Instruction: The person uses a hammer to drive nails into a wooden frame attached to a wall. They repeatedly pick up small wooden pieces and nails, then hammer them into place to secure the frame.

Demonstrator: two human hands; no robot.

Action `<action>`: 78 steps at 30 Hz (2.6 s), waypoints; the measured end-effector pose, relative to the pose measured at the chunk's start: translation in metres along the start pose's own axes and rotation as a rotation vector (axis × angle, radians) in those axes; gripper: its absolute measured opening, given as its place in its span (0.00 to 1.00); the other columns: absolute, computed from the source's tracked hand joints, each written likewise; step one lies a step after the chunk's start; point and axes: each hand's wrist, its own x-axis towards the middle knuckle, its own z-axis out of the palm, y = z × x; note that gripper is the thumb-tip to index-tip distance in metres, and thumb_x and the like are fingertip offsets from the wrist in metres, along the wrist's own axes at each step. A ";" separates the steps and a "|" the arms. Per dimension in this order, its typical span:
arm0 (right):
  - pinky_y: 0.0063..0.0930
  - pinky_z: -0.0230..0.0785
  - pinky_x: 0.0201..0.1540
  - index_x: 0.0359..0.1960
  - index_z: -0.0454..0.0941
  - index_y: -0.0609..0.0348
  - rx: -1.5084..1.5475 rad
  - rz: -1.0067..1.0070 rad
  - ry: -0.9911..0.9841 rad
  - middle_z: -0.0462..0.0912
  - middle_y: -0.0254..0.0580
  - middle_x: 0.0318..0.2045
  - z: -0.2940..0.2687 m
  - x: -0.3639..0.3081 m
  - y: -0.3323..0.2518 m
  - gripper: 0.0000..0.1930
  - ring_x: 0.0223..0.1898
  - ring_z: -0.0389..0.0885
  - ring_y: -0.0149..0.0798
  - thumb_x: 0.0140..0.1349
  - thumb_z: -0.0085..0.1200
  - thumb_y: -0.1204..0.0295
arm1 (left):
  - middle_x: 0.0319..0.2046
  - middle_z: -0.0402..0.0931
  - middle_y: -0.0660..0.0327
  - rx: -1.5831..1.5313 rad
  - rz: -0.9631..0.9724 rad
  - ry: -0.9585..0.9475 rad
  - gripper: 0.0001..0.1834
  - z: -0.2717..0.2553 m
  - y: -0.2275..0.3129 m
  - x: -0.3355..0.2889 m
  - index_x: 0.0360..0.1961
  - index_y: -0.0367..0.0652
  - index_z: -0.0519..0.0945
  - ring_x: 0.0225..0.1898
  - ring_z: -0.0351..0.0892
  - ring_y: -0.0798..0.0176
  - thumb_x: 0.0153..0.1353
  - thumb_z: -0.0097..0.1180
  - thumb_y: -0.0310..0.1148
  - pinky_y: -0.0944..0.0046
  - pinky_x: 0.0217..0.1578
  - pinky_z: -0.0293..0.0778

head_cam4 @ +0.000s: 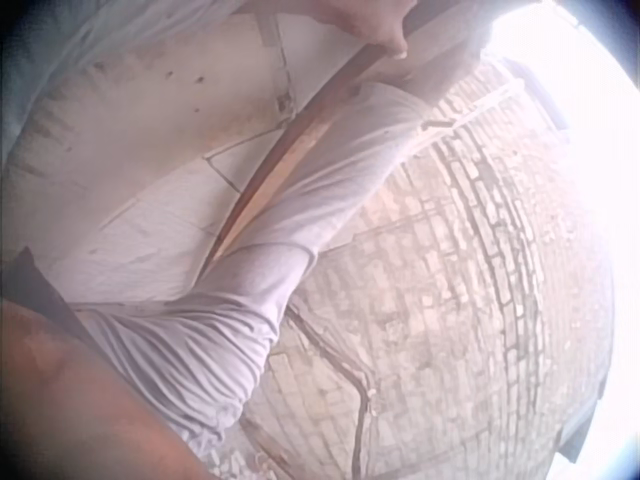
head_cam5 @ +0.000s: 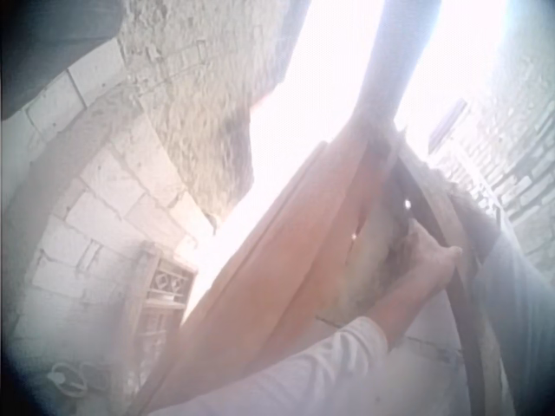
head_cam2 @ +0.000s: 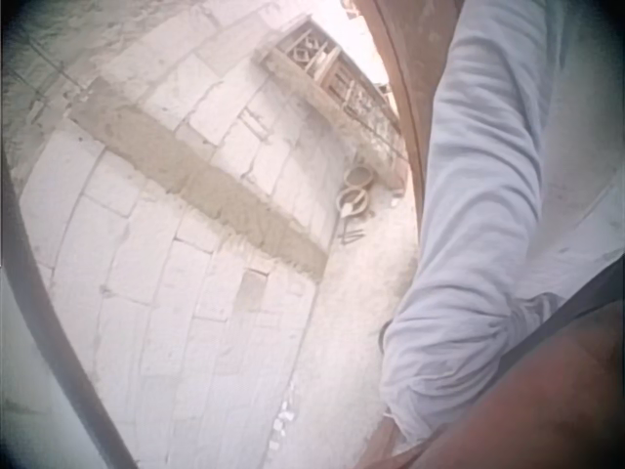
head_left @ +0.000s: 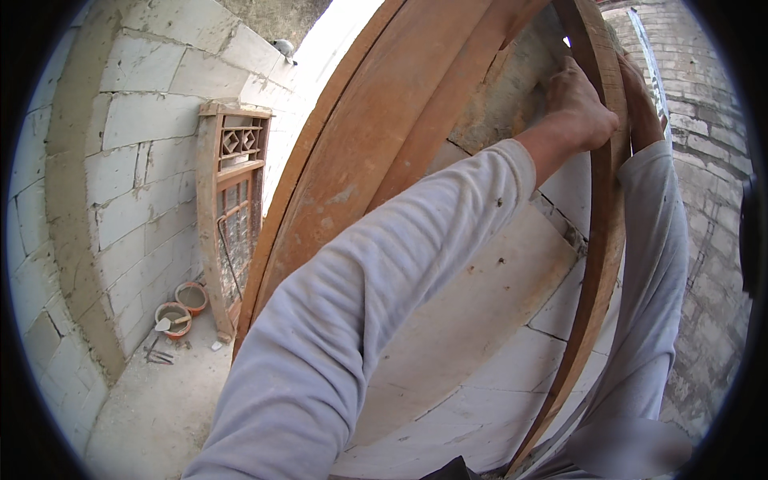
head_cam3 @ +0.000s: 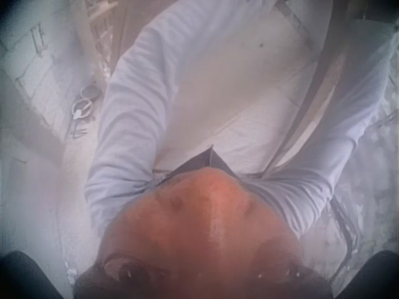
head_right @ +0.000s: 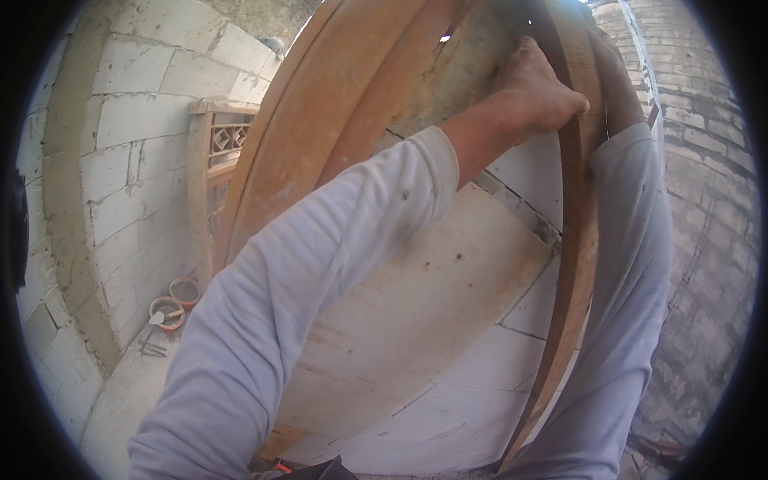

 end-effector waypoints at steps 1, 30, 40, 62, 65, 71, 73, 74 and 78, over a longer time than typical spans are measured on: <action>0.28 0.79 0.49 0.69 0.65 0.61 0.003 0.003 -0.013 0.82 0.44 0.53 -0.002 0.000 0.001 0.30 0.49 0.83 0.33 0.74 0.55 0.55 | 0.59 0.74 0.39 -0.008 -0.004 -0.015 0.46 0.000 -0.001 0.001 0.66 0.26 0.61 0.60 0.79 0.46 0.52 0.75 0.34 0.55 0.58 0.80; 0.30 0.79 0.57 0.77 0.51 0.52 -0.413 -0.401 -0.498 0.76 0.45 0.64 -0.050 0.016 0.023 0.33 0.59 0.81 0.35 0.77 0.53 0.63 | 0.67 0.67 0.40 -0.464 0.443 -0.008 0.44 -0.045 -0.010 0.045 0.74 0.29 0.56 0.67 0.70 0.47 0.64 0.64 0.37 0.54 0.67 0.66; 0.35 0.74 0.62 0.77 0.51 0.57 -0.099 -0.108 -0.363 0.75 0.48 0.63 -0.016 -0.031 -0.005 0.37 0.61 0.78 0.38 0.74 0.57 0.60 | 0.70 0.62 0.36 -0.315 0.436 0.110 0.41 -0.045 -0.004 0.042 0.74 0.28 0.57 0.70 0.65 0.41 0.66 0.61 0.35 0.52 0.69 0.62; 0.30 0.69 0.68 0.74 0.63 0.62 0.049 -0.066 -0.340 0.58 0.48 0.76 -0.018 -0.042 -0.005 0.26 0.67 0.73 0.40 0.78 0.47 0.68 | 0.59 0.74 0.60 1.195 0.769 0.346 0.32 -0.028 -0.058 0.029 0.58 0.49 0.81 0.64 0.65 0.55 0.57 0.69 0.55 0.53 0.63 0.60; 0.27 0.72 0.65 0.79 0.49 0.62 0.054 0.036 -0.345 0.65 0.51 0.73 -0.027 -0.051 -0.004 0.34 0.66 0.75 0.39 0.78 0.49 0.68 | 0.61 0.72 0.61 1.210 0.723 0.351 0.34 -0.026 -0.057 0.029 0.61 0.47 0.79 0.64 0.64 0.55 0.59 0.66 0.57 0.53 0.64 0.58; 0.35 0.72 0.65 0.73 0.64 0.53 -0.378 -0.413 -0.513 0.67 0.51 0.71 -0.052 -0.021 0.013 0.30 0.68 0.72 0.46 0.70 0.53 0.79 | 0.64 0.69 0.60 1.144 0.708 0.258 0.37 -0.032 -0.052 0.024 0.67 0.49 0.76 0.69 0.56 0.57 0.62 0.61 0.60 0.51 0.66 0.51; 0.37 0.72 0.65 0.70 0.72 0.52 -0.487 -0.552 -0.534 0.66 0.52 0.72 -0.052 -0.019 0.015 0.29 0.69 0.71 0.49 0.67 0.53 0.84 | 0.63 0.69 0.59 1.113 0.788 0.302 0.32 -0.034 -0.055 0.022 0.65 0.49 0.77 0.67 0.62 0.54 0.64 0.61 0.54 0.47 0.66 0.56; 0.37 0.72 0.65 0.70 0.72 0.52 -0.472 -0.533 -0.525 0.66 0.52 0.72 -0.053 -0.020 0.017 0.29 0.69 0.71 0.50 0.66 0.53 0.85 | 0.62 0.70 0.58 1.097 0.828 0.321 0.30 -0.034 -0.057 0.020 0.64 0.49 0.78 0.65 0.64 0.53 0.65 0.61 0.51 0.45 0.66 0.58; 0.32 0.78 0.60 0.80 0.42 0.61 -0.008 0.023 -0.363 0.72 0.50 0.68 -0.049 -0.040 0.013 0.42 0.62 0.79 0.41 0.75 0.56 0.64 | 0.71 0.61 0.44 1.043 0.722 0.167 0.43 -0.034 -0.049 0.009 0.72 0.31 0.64 0.72 0.56 0.46 0.68 0.58 0.54 0.47 0.73 0.48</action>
